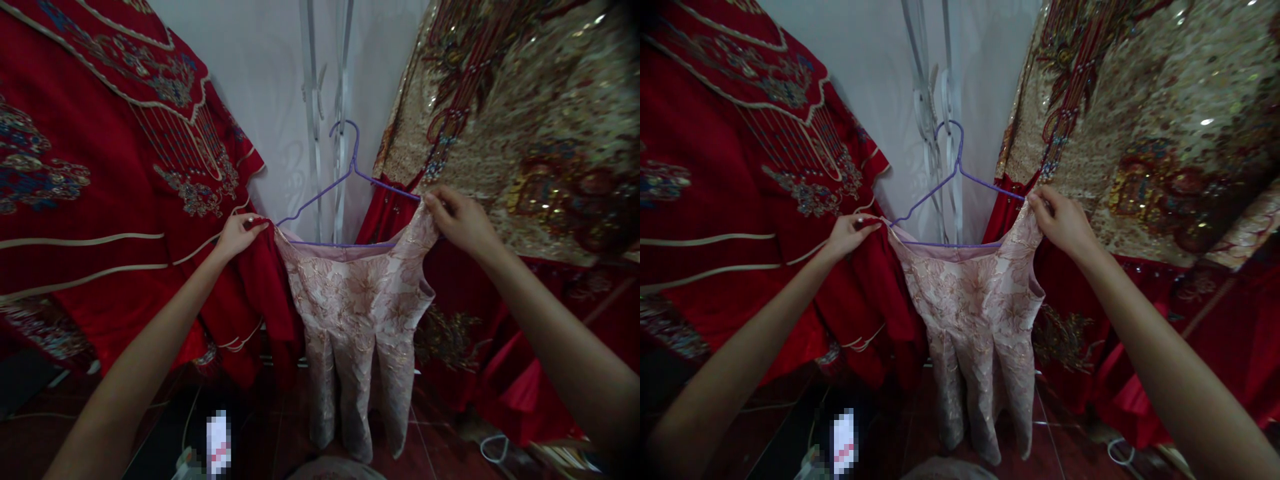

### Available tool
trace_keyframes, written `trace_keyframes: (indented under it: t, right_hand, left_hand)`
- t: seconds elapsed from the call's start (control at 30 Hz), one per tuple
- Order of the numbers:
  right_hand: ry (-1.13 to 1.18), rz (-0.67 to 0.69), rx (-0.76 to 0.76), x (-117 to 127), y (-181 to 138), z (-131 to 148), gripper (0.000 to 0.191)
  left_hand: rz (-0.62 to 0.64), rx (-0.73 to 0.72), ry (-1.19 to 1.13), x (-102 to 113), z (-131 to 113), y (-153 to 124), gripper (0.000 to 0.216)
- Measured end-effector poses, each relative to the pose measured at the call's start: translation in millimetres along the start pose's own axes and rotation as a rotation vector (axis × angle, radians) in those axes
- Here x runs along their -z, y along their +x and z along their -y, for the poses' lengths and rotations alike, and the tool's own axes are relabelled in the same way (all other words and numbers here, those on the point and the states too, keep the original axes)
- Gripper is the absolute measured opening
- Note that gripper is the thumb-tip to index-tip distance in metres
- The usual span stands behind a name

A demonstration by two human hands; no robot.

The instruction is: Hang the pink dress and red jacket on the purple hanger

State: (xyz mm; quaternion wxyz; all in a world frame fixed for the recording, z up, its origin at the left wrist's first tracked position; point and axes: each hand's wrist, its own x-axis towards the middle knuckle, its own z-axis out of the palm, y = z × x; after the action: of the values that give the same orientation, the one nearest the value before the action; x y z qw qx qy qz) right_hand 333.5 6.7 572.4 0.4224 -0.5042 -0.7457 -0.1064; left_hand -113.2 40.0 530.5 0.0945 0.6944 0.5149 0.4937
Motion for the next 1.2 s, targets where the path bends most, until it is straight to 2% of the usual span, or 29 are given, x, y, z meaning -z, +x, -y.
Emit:
trace_keyframes:
  t: [0.2,0.27,0.37,0.5,0.57,0.63,0.7,0.77,0.83,0.93,1.03,1.13,1.2]
  right_hand:
    - [0.059,0.044,0.015,2,-6,6,0.028]
    - [0.092,0.063,-0.005,0,-7,4,0.029]
    - [0.19,0.105,-0.035,-10,-8,-1,0.032]
    - [0.283,0.106,-0.091,-22,-5,-6,0.034]
    - [0.309,0.085,-0.099,-24,-2,-6,0.035]
    - [0.334,0.084,-0.087,-22,0,-6,0.035]
    - [0.351,0.092,-0.079,-20,1,-5,0.035]
    - [0.364,0.097,-0.083,-18,2,-5,0.035]
    - [0.379,0.104,-0.089,-15,2,-4,0.037]
    - [0.412,0.149,-0.099,-11,4,-3,0.041]
    - [0.429,0.197,-0.129,-7,10,-5,0.046]
    - [0.416,0.252,-0.176,-3,20,-9,0.053]
    - [0.436,0.354,-0.237,-2,30,-10,0.057]
  left_hand:
    - [0.035,-0.091,-0.1,-21,-47,9,0.026]
    - [0.02,-0.144,-0.124,-24,-52,10,0.025]
    - [-0.133,-0.181,-0.09,-14,-37,12,0.021]
    - [-0.344,-0.021,-0.03,17,-5,15,0.018]
    - [-0.425,0.056,-0.055,28,-2,17,0.017]
    - [-0.445,0.13,-0.151,29,-14,18,0.016]
    - [-0.385,0.186,-0.283,21,-35,20,0.017]
    - [-0.265,0.177,-0.412,6,-60,22,0.016]
    - [-0.174,0.128,-0.538,-7,-83,26,0.016]
    - [-0.119,0.019,-0.703,-18,-106,30,0.02]
    - [-0.073,-0.012,-0.856,-22,-116,30,0.022]
    - [0.071,0.044,-0.969,-28,-115,28,0.018]
    - [0.153,0.08,-1.015,-32,-112,27,0.015]
